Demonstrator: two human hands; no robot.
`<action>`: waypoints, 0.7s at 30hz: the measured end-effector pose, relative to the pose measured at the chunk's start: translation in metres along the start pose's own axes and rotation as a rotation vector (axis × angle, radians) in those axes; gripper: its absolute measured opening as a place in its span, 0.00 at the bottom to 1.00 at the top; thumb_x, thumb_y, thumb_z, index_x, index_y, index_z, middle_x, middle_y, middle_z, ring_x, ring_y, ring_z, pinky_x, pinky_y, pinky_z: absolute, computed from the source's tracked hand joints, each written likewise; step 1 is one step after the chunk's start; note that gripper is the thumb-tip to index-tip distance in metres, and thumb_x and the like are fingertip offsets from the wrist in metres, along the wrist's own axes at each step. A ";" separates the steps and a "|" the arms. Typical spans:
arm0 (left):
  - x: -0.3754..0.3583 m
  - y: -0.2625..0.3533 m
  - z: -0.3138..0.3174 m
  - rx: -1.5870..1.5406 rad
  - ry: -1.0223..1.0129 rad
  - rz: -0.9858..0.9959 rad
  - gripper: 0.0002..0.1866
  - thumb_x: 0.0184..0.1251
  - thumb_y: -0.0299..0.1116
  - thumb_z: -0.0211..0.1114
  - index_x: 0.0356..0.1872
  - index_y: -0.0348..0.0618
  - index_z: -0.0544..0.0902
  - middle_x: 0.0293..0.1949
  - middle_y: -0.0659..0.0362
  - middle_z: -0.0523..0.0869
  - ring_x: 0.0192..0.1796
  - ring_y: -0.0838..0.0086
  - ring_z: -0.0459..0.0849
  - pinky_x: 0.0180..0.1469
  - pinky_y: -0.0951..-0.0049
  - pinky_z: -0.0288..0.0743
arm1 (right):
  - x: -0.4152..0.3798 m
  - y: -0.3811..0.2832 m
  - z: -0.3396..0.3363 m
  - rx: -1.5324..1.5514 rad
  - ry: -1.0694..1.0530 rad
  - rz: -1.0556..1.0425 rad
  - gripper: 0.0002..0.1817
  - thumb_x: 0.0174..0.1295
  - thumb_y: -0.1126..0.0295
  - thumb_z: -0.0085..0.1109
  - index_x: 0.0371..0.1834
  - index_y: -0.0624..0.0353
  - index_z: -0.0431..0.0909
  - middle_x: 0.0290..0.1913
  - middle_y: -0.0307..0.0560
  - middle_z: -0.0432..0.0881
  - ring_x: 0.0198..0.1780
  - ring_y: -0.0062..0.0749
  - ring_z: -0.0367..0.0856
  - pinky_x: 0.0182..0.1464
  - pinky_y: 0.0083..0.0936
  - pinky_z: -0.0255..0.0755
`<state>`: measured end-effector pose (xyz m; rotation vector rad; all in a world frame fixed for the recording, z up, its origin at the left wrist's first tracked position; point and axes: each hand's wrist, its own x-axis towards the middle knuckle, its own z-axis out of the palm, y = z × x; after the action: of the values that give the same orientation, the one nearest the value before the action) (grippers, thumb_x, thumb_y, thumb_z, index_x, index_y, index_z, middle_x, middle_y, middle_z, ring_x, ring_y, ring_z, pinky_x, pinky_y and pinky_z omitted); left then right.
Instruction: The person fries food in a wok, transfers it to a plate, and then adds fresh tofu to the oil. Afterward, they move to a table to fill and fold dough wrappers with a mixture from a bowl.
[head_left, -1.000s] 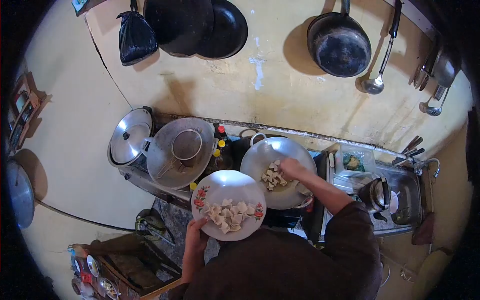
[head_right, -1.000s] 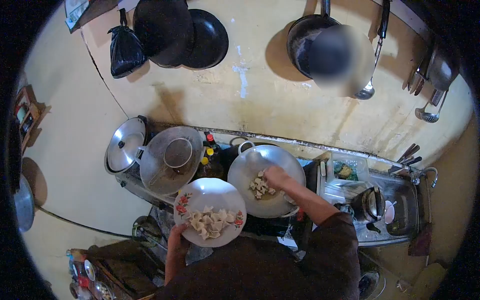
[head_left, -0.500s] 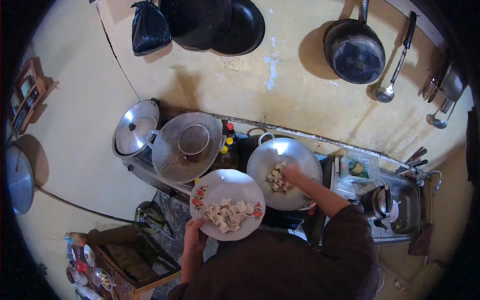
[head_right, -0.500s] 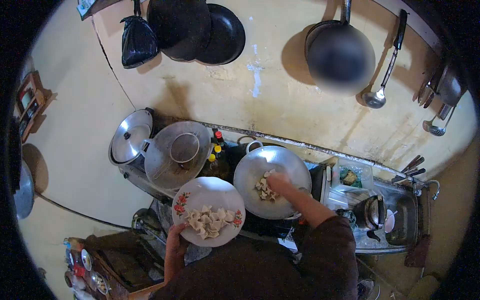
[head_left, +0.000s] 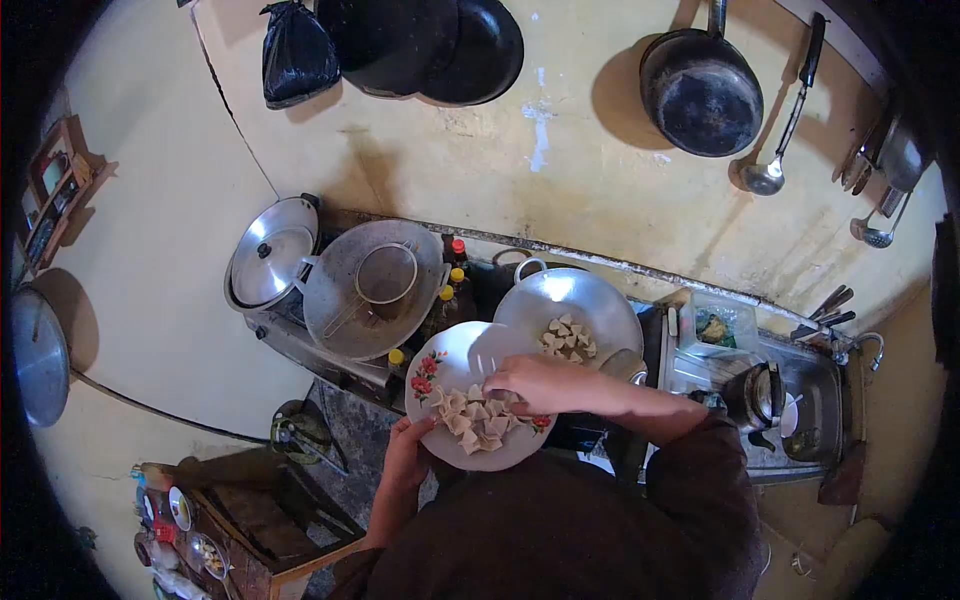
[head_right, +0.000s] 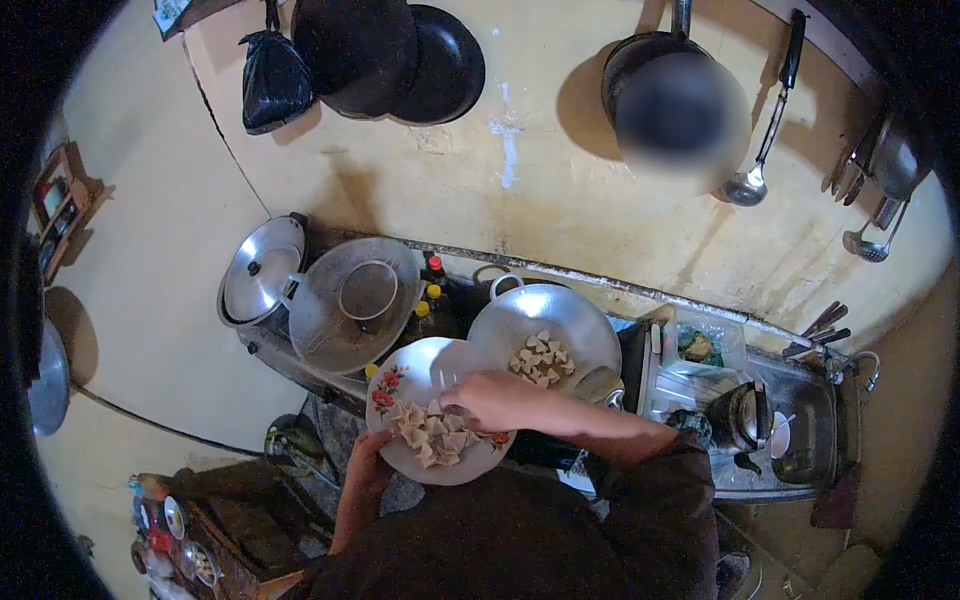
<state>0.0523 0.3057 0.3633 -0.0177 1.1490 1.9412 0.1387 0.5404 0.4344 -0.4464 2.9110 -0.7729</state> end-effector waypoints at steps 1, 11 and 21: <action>0.000 -0.001 0.000 -0.006 -0.004 0.007 0.14 0.56 0.23 0.54 0.44 0.30 0.75 0.42 0.50 0.81 0.43 0.65 0.81 0.48 0.66 0.74 | -0.001 -0.003 0.002 -0.012 -0.024 0.080 0.16 0.47 0.72 0.61 0.40 0.59 0.71 0.37 0.50 0.76 0.40 0.47 0.76 0.44 0.37 0.70; 0.000 -0.005 -0.006 0.050 0.032 -0.020 0.14 0.55 0.24 0.56 0.44 0.31 0.75 0.42 0.50 0.81 0.43 0.65 0.81 0.49 0.65 0.74 | 0.002 0.010 0.020 0.115 0.081 0.187 0.19 0.44 0.74 0.63 0.39 0.64 0.68 0.32 0.55 0.77 0.37 0.50 0.77 0.39 0.39 0.70; 0.003 0.002 -0.006 -0.013 -0.017 0.031 0.16 0.57 0.26 0.56 0.46 0.28 0.73 0.43 0.49 0.80 0.43 0.65 0.81 0.49 0.66 0.74 | 0.008 0.064 -0.011 0.890 0.163 0.190 0.14 0.45 0.72 0.66 0.36 0.63 0.76 0.33 0.43 0.79 0.36 0.28 0.79 0.40 0.22 0.75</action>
<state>0.0467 0.3033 0.3599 0.0099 1.1315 1.9719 0.1131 0.5959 0.4122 -0.0087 2.3182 -1.9560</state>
